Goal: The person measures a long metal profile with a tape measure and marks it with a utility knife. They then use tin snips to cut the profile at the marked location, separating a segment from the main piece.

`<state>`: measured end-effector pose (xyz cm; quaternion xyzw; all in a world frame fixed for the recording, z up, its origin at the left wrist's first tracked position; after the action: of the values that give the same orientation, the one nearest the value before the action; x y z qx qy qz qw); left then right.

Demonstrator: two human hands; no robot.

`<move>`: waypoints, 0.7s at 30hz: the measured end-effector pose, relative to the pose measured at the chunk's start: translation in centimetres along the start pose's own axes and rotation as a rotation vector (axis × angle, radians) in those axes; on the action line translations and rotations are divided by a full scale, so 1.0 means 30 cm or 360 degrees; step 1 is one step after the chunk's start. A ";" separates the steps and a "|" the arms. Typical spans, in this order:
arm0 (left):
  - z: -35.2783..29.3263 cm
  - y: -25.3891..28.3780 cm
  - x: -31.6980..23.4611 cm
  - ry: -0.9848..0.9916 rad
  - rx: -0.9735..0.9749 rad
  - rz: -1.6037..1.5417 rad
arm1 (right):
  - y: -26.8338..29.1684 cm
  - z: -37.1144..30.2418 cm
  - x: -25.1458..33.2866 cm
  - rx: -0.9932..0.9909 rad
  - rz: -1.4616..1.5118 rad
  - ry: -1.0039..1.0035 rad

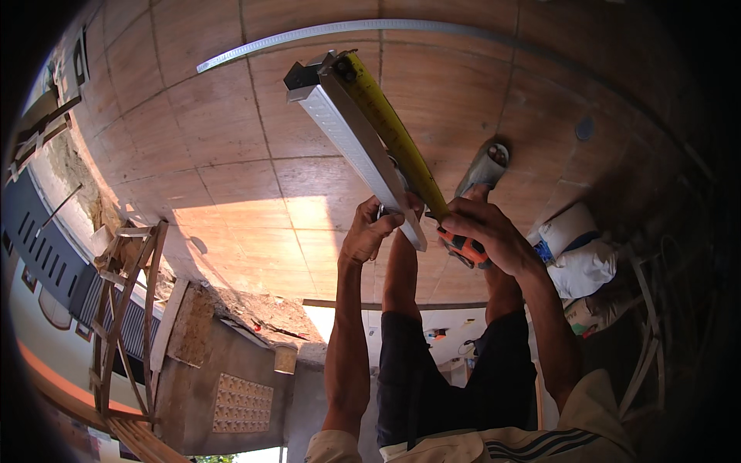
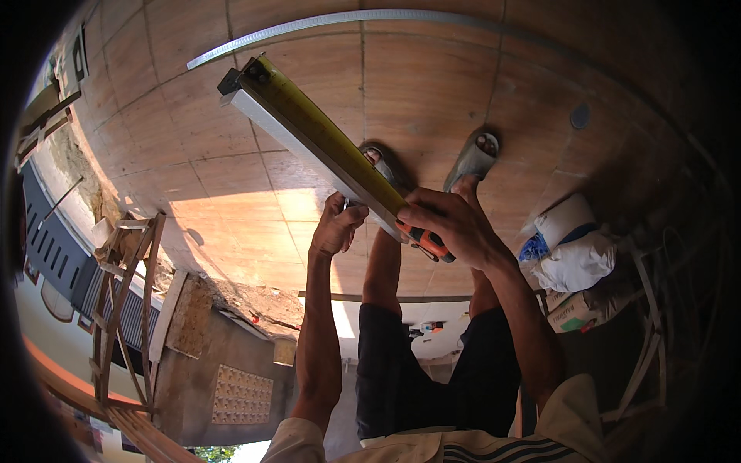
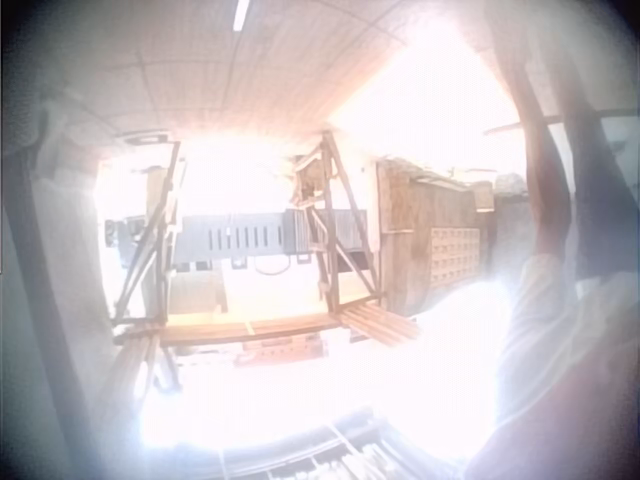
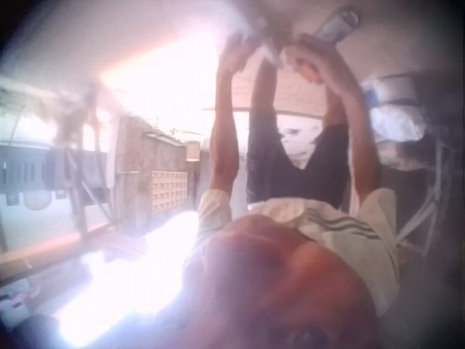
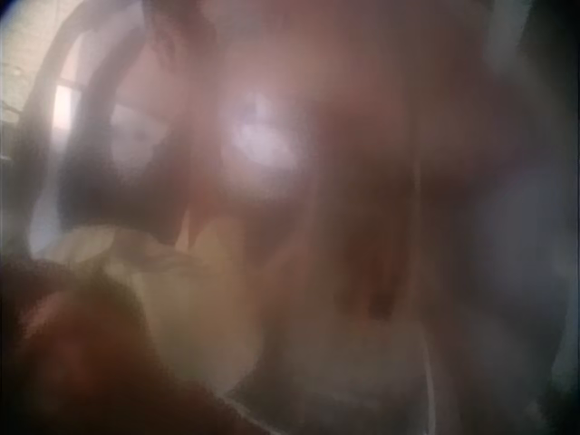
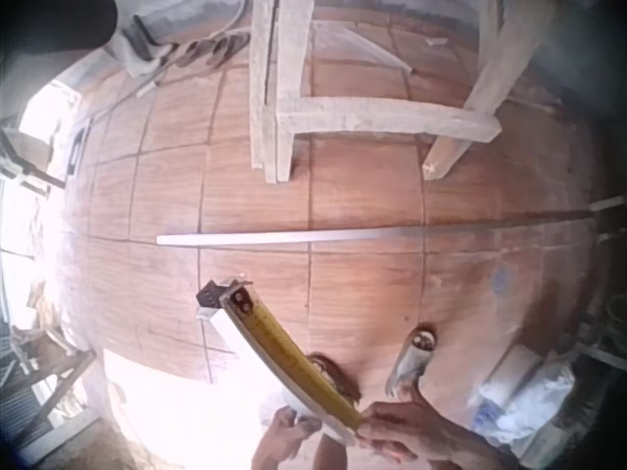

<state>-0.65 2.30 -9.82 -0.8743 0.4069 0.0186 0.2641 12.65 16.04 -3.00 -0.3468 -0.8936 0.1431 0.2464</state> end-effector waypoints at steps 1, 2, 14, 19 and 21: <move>0.000 0.000 0.003 0.0008 -0.0003 -0.0031 | 0.003 0.007 -0.004 -0.0020 -0.0012 0.0005; 0.001 0.000 0.005 0.0015 -0.0006 -0.0062 | 0.006 0.017 -0.014 -0.0040 -0.0023 0.0009; 0.026 0.028 0.033 0.0034 0.0147 -0.0041 | 0.001 0.048 0.074 -0.0076 -0.0253 0.0071; 0.015 -0.004 -0.008 -0.0038 0.0115 -0.0103 | 0.011 0.079 0.045 -0.0049 -0.0143 -0.0030; 0.025 0.023 0.016 0.0015 0.0123 -0.0097 | 0.016 0.085 0.024 -0.0098 -0.0133 0.0005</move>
<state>-0.69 1.95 -10.90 -0.8755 0.3817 -0.0092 0.2962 11.09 16.66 -5.08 -0.3168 -0.9109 0.1045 0.2429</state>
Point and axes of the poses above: each hand's wrist, its own z-axis towards the middle knuckle, its own y-axis out of the back of the hand, x = y × z, the point moved 10 cm from there along z, towards the middle knuckle, and after that the axes turned 6 degrees about x, right-handed, at the moved point
